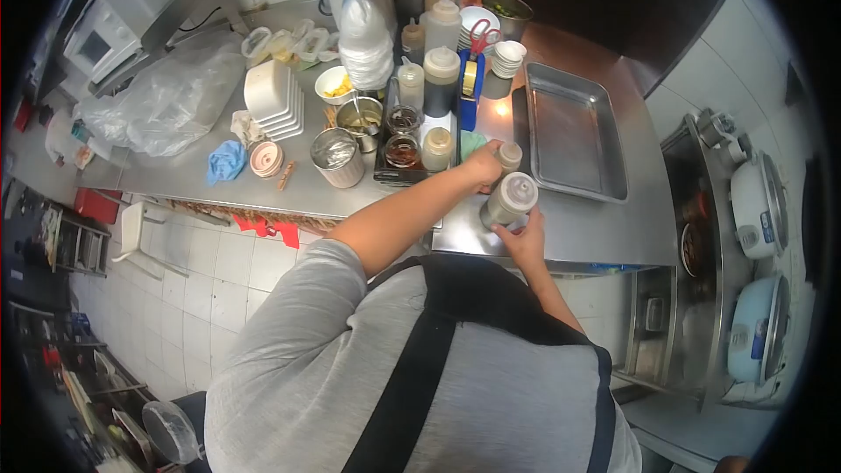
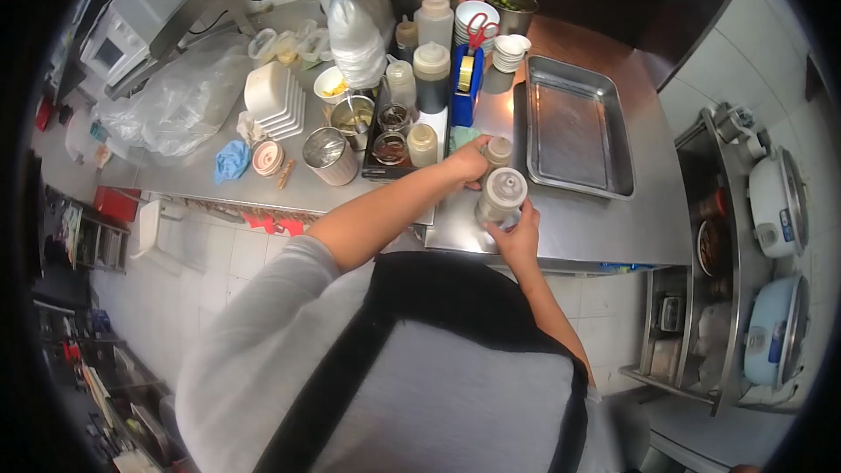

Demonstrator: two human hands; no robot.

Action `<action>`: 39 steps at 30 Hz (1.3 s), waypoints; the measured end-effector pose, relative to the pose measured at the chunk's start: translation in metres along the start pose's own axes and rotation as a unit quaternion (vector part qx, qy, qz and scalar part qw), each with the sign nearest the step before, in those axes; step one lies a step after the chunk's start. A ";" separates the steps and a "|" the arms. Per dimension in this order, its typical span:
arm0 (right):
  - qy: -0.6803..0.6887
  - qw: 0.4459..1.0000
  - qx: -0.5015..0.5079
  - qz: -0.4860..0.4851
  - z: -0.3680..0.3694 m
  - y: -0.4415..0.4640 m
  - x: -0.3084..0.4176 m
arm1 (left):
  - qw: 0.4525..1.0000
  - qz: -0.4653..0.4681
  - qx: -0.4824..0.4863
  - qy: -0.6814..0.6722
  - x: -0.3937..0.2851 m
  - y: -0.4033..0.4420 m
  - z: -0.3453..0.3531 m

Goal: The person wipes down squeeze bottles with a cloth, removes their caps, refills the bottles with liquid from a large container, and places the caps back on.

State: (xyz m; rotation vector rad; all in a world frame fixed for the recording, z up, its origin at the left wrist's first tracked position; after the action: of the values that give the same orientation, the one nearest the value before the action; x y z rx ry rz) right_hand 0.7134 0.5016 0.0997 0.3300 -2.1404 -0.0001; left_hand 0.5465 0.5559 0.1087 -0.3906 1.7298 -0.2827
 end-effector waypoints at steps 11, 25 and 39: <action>0.028 1.000 -0.009 0.000 0.004 0.024 -0.019 | 0.997 0.025 0.020 -0.074 -0.012 0.014 0.020; 0.182 0.961 -0.141 0.156 -0.116 -0.117 -0.102 | 0.805 0.131 -0.452 0.362 -0.209 0.032 -0.240; 0.128 0.943 -0.274 0.142 -0.175 -0.166 -0.085 | 0.752 0.396 -0.350 0.393 -0.354 -0.017 -0.181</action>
State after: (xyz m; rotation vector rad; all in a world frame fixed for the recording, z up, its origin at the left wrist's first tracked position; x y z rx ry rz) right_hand 0.9404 0.3839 0.1074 -0.2925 -1.8200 -0.3619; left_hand 0.4291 0.6805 0.4682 0.0020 2.6324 1.0037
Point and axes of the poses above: each hand's wrist, its own y-axis towards the middle knuckle, its own z-axis out of the palm, x = y × z, the point moved 10 cm from there along y, towards the middle knuckle, and after that the axes turned 3 degrees about y, right-handed, at the moved point
